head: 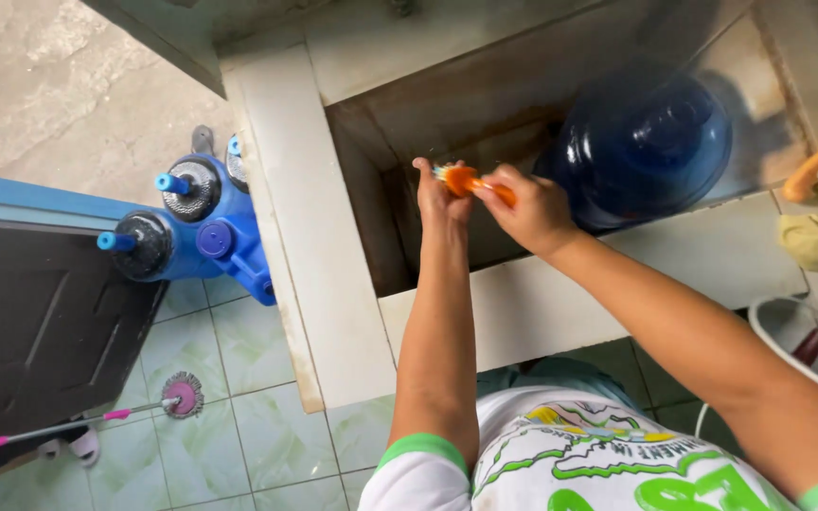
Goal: Scrubbing the interior of a large plastic water jug with a long brush and then rinsing it with water.
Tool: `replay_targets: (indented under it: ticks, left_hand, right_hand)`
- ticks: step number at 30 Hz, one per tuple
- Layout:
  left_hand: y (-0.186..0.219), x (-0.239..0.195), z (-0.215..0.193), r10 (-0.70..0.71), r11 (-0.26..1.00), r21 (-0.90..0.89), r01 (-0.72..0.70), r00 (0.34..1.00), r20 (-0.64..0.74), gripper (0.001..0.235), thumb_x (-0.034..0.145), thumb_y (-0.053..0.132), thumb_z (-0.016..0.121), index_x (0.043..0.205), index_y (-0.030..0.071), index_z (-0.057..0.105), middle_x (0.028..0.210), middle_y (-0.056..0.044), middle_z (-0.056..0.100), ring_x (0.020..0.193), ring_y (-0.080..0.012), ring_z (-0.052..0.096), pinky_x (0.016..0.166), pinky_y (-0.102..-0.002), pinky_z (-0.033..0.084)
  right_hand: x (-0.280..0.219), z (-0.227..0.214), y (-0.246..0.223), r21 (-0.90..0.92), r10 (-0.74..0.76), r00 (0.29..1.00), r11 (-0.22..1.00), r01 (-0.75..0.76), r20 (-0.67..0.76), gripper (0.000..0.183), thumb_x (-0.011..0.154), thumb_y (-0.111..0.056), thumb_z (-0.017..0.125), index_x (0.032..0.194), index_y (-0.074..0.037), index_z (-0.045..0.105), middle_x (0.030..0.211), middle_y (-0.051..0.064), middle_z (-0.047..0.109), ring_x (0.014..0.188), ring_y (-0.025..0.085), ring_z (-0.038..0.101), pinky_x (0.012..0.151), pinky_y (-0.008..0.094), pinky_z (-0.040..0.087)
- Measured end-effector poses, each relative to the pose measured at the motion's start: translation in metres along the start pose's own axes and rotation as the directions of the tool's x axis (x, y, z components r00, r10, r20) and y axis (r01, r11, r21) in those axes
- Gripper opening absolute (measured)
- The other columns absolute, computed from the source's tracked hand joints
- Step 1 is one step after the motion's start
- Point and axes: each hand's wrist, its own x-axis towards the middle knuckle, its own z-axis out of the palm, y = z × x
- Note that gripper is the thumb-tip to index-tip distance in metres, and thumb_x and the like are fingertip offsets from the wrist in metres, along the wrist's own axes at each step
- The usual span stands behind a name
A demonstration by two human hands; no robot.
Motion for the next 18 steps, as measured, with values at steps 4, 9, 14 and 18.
replay_targets:
  ticks: [4, 9, 14, 18]
  left_hand:
    - [0.012, -0.018, -0.003, -0.138, 0.987, -0.105, 0.118, 0.967, -0.216, 0.066, 0.093, 0.069, 0.066, 0.105, 0.005, 0.054, 0.094, -0.020, 0.066, 0.074, -0.0218, 0.055, 0.069, -0.034, 0.054]
    - [-0.033, -0.006, -0.021, -0.067, 0.997, 0.054, 0.064, 0.996, 0.066, 0.061, 0.092, 0.064, 0.066, 0.121, 0.011, 0.059, 0.106, -0.005, 0.068, 0.089, -0.0215, 0.067, 0.076, -0.036, 0.058]
    - [0.022, -0.051, 0.038, -0.153, 0.981, -0.115, 0.158, 0.987, 0.047, 0.084, 0.089, 0.070, 0.063, 0.125, -0.006, 0.053, 0.110, -0.019, 0.065, 0.093, -0.0327, 0.067, 0.086, -0.049, 0.061]
    - [0.021, -0.071, 0.061, -0.024, 0.995, 0.091, 0.031, 0.996, -0.084, 0.065, 0.087, 0.056, 0.063, 0.134, 0.016, 0.044, 0.126, -0.009, 0.064, 0.107, -0.0342, 0.070, 0.096, -0.054, 0.058]
  right_hand:
    - [-0.013, -0.017, 0.005, -0.074, 0.015, 0.999, 0.997, -0.012, 0.044, 0.018, 0.095, -0.022, 0.078, 0.096, -0.007, 0.069, 0.087, 0.013, 0.074, 0.079, 0.033, 0.075, 0.068, 0.039, 0.058]
    - [0.000, 0.002, 0.002, 0.007, -0.032, 0.999, 0.999, 0.032, -0.044, 0.017, 0.097, -0.021, 0.078, 0.100, -0.006, 0.069, 0.092, 0.013, 0.075, 0.084, 0.033, 0.074, 0.069, 0.038, 0.058]
    - [-0.018, -0.016, 0.020, -0.038, 0.001, 1.000, 0.999, -0.001, 0.001, 0.016, 0.096, -0.021, 0.078, 0.098, -0.007, 0.070, 0.091, 0.013, 0.075, 0.082, 0.034, 0.074, 0.068, 0.038, 0.057]
    - [-0.019, -0.013, 0.013, -0.009, 0.036, 0.999, 0.999, -0.037, -0.041, 0.017, 0.097, -0.022, 0.078, 0.099, -0.008, 0.069, 0.091, 0.012, 0.074, 0.081, 0.031, 0.075, 0.070, 0.036, 0.058]
